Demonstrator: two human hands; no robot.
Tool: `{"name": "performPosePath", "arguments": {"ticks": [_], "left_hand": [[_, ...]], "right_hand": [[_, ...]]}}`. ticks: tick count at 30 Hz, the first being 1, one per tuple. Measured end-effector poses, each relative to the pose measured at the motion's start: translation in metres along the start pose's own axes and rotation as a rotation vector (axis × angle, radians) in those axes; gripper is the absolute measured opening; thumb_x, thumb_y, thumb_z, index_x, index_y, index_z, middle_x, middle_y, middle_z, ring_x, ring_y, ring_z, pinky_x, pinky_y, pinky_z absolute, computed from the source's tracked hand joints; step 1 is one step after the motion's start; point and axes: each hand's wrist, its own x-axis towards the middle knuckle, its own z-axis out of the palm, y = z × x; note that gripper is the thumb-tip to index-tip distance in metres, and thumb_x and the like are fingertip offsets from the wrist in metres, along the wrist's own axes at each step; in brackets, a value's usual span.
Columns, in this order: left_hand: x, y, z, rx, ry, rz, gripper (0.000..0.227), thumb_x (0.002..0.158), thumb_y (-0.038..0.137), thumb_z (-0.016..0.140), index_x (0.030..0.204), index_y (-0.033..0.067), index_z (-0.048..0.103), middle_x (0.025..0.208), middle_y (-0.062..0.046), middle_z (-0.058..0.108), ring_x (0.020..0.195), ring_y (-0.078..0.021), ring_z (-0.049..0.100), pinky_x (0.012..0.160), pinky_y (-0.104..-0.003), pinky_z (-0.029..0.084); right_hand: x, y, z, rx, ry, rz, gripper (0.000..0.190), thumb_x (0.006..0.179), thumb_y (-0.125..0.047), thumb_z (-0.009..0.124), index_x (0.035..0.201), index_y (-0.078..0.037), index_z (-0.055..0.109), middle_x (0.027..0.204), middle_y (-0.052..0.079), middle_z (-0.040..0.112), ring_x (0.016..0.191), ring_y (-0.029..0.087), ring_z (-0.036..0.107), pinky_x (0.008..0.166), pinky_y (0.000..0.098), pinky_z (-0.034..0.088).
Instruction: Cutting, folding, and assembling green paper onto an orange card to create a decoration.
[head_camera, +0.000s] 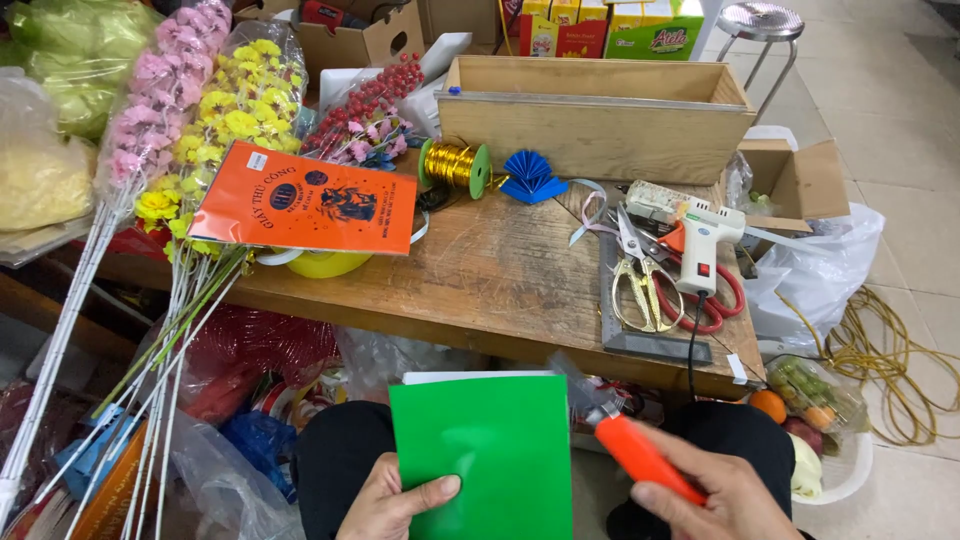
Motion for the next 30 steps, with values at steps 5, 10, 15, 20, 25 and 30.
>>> {"name": "performPosePath", "arguments": {"ticks": [5,10,15,20,25,30], "left_hand": [[0.003,-0.005,-0.007,-0.007,-0.017,0.008,0.052,0.078,-0.005,0.077,0.128,-0.0167,0.073,0.121,-0.036,0.080,0.107,-0.0486,0.077,0.093,-0.062,0.063],[0.020,-0.010,-0.003,-0.084,0.195,0.073,0.049,0.081,-0.008,0.072,0.129,-0.0173,0.072,0.119,-0.040,0.077,0.104,-0.0512,0.073,0.091,-0.064,0.059],[0.042,-0.005,0.021,-0.226,0.281,0.094,0.041,0.085,-0.009,0.067,0.125,-0.0195,0.071,0.119,-0.039,0.074,0.107,-0.0513,0.070,0.096,-0.065,0.056],[0.078,0.010,0.046,-0.342,0.273,0.069,0.036,0.091,-0.005,0.064,0.125,-0.0136,0.069,0.119,-0.035,0.072,0.104,-0.0488,0.068,0.092,-0.068,0.056],[0.116,0.040,0.062,-0.413,0.287,0.157,0.043,0.088,-0.001,0.068,0.130,-0.0072,0.068,0.130,-0.030,0.070,0.114,-0.0464,0.067,0.101,-0.065,0.053],[0.102,0.074,0.064,-0.355,0.258,0.157,0.046,0.088,0.004,0.069,0.133,-0.0004,0.069,0.132,-0.027,0.071,0.113,-0.0445,0.067,0.100,-0.063,0.053]], "right_hand": [[-0.001,-0.054,-0.020,0.134,0.037,0.368,0.071,0.083,-0.016,0.087,0.149,-0.037,0.074,0.060,0.013,0.077,0.041,0.022,0.068,0.052,0.0287,0.059],[0.026,-0.063,-0.031,0.056,0.260,0.439,0.064,0.088,-0.020,0.080,0.149,-0.032,0.066,0.085,0.010,0.083,0.051,0.026,0.073,0.062,0.0333,0.059],[0.108,-0.012,-0.052,-0.280,0.368,0.277,0.048,0.088,-0.040,0.075,0.134,-0.028,0.067,0.105,0.006,0.081,0.081,0.028,0.075,0.078,0.0371,0.056],[0.201,0.007,-0.071,-0.668,0.411,0.205,0.058,0.085,-0.059,0.064,0.136,-0.032,0.066,0.118,0.019,0.073,0.111,0.042,0.070,0.088,0.0544,0.055],[0.247,0.014,-0.060,-1.017,0.350,0.121,0.041,0.094,-0.065,0.054,0.121,-0.038,0.070,0.095,0.012,0.077,0.092,0.041,0.072,0.079,0.0559,0.056],[0.235,0.000,-0.070,-1.038,0.493,0.124,0.056,0.091,-0.063,0.058,0.135,-0.028,0.065,0.125,0.008,0.067,0.114,0.040,0.064,0.093,0.0548,0.050]]}}
